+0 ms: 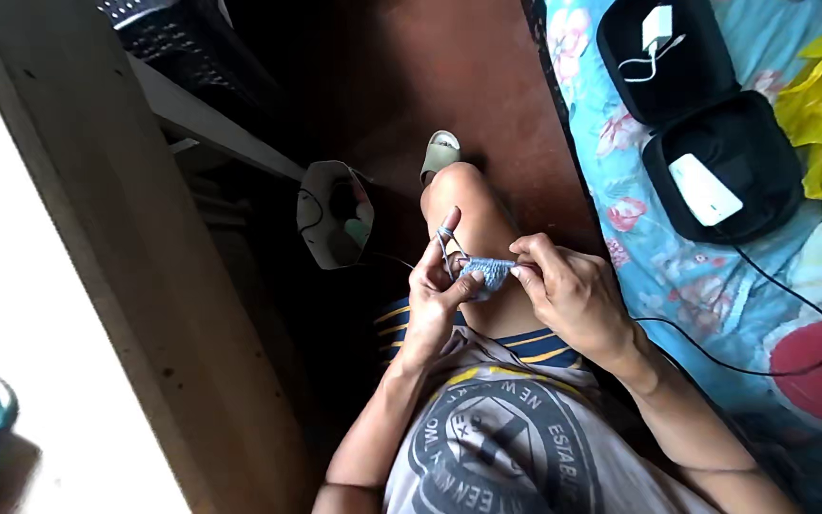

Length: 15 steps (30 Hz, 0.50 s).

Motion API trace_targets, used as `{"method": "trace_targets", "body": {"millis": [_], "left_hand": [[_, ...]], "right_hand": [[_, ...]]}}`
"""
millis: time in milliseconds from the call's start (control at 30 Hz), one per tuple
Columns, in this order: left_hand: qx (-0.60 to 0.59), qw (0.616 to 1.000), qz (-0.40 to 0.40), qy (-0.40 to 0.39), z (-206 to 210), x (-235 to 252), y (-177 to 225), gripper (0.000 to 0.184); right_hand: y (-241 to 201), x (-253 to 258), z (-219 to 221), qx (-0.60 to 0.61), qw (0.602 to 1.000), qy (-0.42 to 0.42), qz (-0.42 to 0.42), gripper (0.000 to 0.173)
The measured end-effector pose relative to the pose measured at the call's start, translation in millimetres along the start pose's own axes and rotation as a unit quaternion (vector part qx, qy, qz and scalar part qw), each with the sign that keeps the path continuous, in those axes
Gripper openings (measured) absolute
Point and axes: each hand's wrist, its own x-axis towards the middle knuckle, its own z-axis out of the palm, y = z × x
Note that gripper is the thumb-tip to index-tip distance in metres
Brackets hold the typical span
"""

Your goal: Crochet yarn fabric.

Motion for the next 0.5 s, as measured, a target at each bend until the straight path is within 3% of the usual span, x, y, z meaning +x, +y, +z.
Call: {"method": "trace_targets", "body": {"millis": [100, 300, 500], "left_hand": [[0.010, 1.000, 0.001, -0.006, 1.7, -1.7, -1.3, 0.087], [0.010, 1.000, 0.000, -0.006, 5.7, -4.3, 1.2, 0.087], [-0.002, 0.999, -0.028, -0.045, 5.0, -3.9, 2.1, 0.094]], "right_hand": [[-0.9, -1.2, -4.6, 0.022, 1.000, -0.014, 0.014, 0.015], [-5.0, -0.8, -9.3, 0.163, 0.979, -0.082, 0.089, 0.033], [-5.8, -2.1, -3.6, 0.258, 0.951, -0.084, 0.148, 0.036]]}}
